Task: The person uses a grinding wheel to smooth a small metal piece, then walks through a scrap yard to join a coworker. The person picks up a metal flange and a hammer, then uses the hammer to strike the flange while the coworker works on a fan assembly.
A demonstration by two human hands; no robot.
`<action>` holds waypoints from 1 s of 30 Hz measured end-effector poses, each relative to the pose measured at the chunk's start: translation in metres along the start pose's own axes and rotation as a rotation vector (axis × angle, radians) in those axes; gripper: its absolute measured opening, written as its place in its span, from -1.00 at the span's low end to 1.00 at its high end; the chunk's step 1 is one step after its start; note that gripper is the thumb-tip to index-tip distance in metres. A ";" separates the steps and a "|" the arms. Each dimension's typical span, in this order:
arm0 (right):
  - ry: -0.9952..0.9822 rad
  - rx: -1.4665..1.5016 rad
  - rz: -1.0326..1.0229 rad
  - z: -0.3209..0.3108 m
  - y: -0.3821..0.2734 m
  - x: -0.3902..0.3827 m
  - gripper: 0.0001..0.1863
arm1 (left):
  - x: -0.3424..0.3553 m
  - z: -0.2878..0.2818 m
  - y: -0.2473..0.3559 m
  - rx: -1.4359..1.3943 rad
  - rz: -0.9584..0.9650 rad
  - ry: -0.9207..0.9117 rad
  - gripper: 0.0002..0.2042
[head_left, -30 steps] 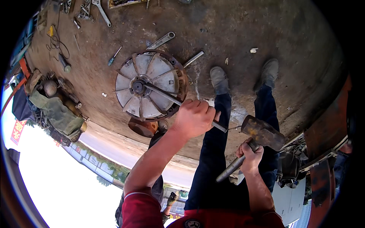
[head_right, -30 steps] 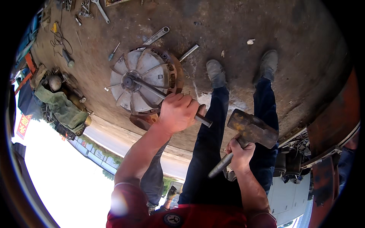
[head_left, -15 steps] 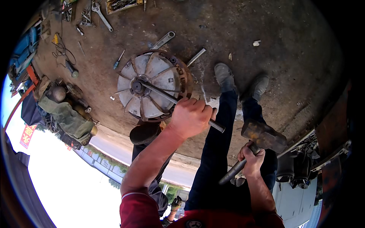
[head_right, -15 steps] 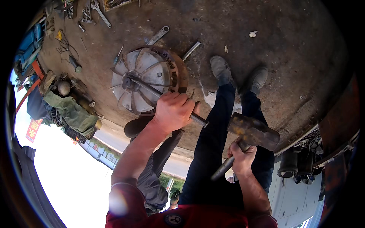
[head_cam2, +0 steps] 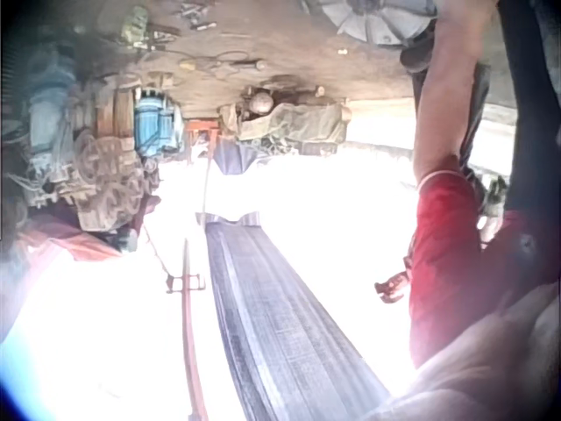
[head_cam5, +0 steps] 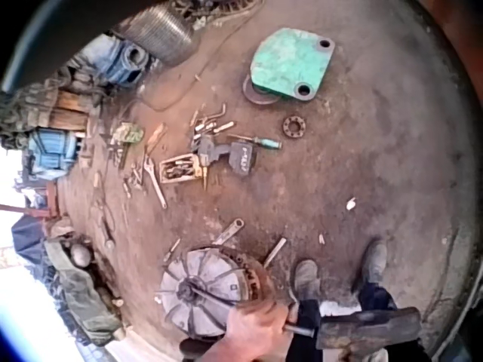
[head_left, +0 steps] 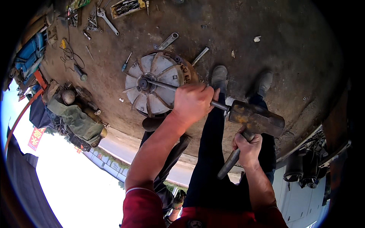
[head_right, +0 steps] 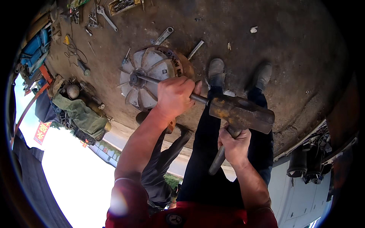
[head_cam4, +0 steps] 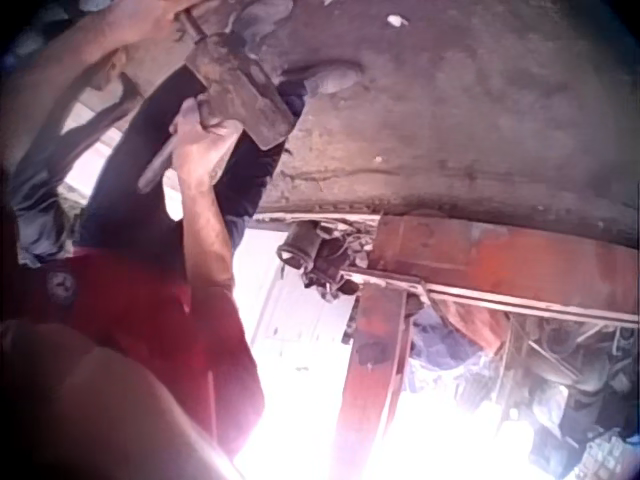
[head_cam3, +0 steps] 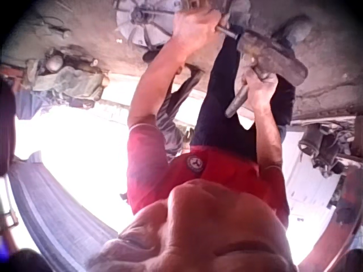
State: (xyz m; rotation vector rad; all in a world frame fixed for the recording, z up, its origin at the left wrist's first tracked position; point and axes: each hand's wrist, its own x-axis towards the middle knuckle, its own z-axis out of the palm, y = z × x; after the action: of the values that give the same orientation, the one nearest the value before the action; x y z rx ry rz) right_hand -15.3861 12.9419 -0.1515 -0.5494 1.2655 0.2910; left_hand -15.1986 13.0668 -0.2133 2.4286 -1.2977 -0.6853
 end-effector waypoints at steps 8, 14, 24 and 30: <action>0.053 -0.041 -0.103 0.006 0.008 -0.001 -0.90 | -0.004 0.008 -0.003 0.033 0.045 -0.014 -0.67; 0.212 0.219 -0.317 -0.043 -0.024 -0.019 -0.85 | -0.003 0.002 0.001 0.002 0.057 -0.022 -0.67; 0.072 -0.129 0.007 -0.002 0.022 -0.015 -0.91 | -0.002 0.005 -0.007 0.020 0.042 0.005 -0.68; 0.205 0.134 0.014 -0.020 0.040 -0.026 -0.93 | -0.025 0.007 -0.006 0.013 0.088 -0.068 -0.67</action>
State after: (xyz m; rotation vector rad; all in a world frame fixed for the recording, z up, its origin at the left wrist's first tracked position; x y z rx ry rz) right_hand -15.4302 12.9667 -0.1395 -0.4634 1.4766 0.1625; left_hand -15.2105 13.0908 -0.2151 2.3609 -1.4301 -0.7444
